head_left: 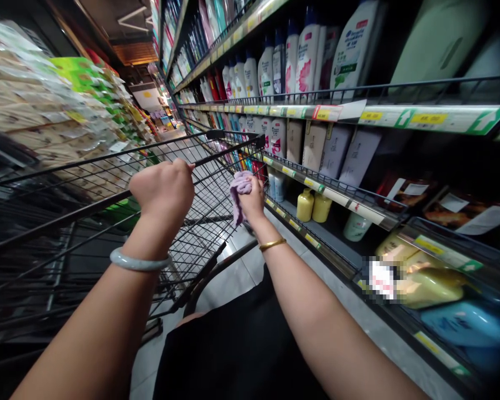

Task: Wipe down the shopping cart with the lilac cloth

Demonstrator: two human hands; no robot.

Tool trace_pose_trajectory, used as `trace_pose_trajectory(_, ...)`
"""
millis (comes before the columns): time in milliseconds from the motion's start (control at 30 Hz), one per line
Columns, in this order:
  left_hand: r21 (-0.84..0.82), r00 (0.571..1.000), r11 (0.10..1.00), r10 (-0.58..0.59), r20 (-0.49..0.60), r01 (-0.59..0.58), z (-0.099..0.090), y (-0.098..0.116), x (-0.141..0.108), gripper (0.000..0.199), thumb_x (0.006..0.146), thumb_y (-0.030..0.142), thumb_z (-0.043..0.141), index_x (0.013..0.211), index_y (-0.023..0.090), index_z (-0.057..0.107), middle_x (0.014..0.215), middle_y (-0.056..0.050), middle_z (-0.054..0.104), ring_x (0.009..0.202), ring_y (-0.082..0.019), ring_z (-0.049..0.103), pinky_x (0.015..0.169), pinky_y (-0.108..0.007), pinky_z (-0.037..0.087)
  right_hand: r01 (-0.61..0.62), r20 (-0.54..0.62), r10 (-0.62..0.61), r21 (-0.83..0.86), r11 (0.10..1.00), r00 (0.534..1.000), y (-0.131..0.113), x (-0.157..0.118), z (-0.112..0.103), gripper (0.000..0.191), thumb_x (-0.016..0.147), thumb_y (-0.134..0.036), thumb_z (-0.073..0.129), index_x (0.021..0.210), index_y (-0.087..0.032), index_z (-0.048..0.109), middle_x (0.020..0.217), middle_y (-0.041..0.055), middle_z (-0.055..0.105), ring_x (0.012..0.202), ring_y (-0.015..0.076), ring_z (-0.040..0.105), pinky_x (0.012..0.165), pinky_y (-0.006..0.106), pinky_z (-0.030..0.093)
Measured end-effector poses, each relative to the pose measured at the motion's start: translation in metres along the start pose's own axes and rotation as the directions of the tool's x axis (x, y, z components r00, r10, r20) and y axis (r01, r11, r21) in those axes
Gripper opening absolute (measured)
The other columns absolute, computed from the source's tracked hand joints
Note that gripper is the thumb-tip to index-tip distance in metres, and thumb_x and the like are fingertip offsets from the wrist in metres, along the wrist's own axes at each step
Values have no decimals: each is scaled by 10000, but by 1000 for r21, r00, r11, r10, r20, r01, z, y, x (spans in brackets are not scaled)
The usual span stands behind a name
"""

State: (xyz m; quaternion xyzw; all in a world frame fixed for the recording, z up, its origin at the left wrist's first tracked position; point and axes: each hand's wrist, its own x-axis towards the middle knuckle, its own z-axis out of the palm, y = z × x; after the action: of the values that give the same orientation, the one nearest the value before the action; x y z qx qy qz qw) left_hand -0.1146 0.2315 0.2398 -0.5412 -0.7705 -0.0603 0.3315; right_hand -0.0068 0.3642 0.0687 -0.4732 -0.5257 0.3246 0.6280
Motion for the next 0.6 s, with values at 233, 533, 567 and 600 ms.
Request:
trace_pose_trajectory(233,-73,998,997,-18,61,22,5,4,13,604,1054,473,250,1044,126,745,963,-174,757,836,-277,662,680,-386,339,-149,70,151,-30,988,986,4,-3,0,252,748,-154,672,992,-214,680,1197,73,643,1049,210,627,1067,409,528)
trace_pose_trajectory(533,-68,992,998,-7,126,16,12,11,34,527,1038,419,326,1071,90,736,982,-178,759,813,-242,610,668,-369,296,-39,118,43,-36,999,992,0,-35,40,314,813,-180,623,1125,-209,639,1259,107,659,1080,217,642,1020,403,561)
trace_pose_trajectory(567,-70,990,997,-18,139,28,12,11,36,514,1038,414,333,1076,102,739,986,-164,763,806,-233,601,671,-365,296,-66,90,71,-60,996,993,4,-35,41,292,824,-183,610,1115,-191,626,1215,128,670,1044,232,647,981,428,574)
trace_pose_trajectory(600,-75,989,997,-21,145,32,13,12,37,508,1041,414,334,1087,114,741,996,-152,765,804,-226,594,675,-362,295,-63,79,69,-71,995,994,4,-37,43,266,830,-183,600,1096,-180,617,1167,141,679,1026,245,649,951,442,582)
